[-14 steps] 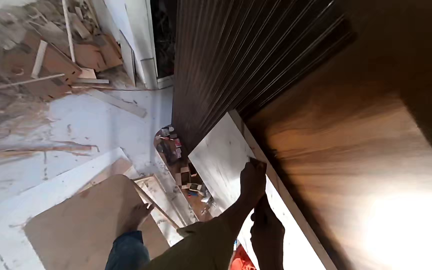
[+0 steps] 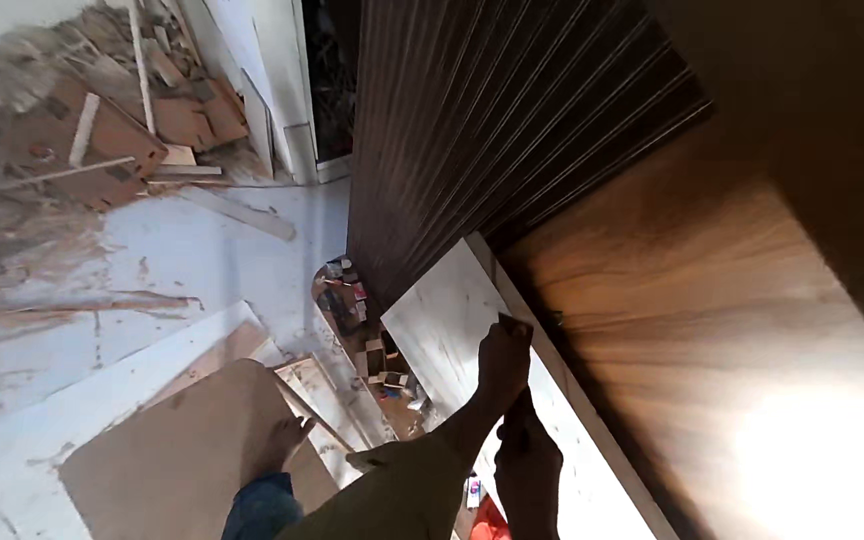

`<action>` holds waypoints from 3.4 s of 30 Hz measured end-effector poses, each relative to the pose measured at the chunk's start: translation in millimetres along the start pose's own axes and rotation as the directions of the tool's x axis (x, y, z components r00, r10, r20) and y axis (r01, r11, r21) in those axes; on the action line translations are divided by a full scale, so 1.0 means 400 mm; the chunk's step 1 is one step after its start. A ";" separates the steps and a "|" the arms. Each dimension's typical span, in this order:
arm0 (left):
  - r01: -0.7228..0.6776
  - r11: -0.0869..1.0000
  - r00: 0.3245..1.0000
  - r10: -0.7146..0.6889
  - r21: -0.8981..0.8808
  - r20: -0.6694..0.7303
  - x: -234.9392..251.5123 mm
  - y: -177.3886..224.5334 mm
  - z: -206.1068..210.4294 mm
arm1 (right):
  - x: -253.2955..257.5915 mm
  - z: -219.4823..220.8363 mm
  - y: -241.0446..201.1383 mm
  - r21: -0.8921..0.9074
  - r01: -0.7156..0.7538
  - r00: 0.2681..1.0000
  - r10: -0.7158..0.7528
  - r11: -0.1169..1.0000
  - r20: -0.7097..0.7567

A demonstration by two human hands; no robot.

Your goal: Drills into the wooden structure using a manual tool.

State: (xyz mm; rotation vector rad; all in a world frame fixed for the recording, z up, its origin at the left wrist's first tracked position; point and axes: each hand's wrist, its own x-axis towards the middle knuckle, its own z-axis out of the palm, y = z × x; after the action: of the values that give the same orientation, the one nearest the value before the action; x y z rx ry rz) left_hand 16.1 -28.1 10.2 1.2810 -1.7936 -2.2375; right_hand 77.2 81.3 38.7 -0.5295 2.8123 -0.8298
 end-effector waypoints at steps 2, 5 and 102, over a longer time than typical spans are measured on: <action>0.045 0.999 0.999 -0.045 -0.006 0.002 0.053 0.024 -0.013 | 0.029 0.005 -0.029 -0.009 -0.034 0.999 0.034 0.999 0.022; 0.006 1.000 0.999 -0.006 0.009 -0.039 0.062 -0.012 0.008 | 0.013 0.004 -0.030 -0.017 -0.049 0.998 0.050 0.999 0.035; -0.045 0.999 0.997 0.046 0.017 -0.067 0.200 0.122 -0.263 | 0.139 0.186 -0.260 -0.026 -0.028 1.000 0.028 0.999 0.014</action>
State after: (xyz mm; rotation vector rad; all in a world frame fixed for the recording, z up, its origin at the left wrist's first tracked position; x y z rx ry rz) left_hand 1.4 -168.1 1.8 1.2885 -1.8010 -2.1354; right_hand 74.5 -57.9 30.8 -0.4967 2.8138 -0.7826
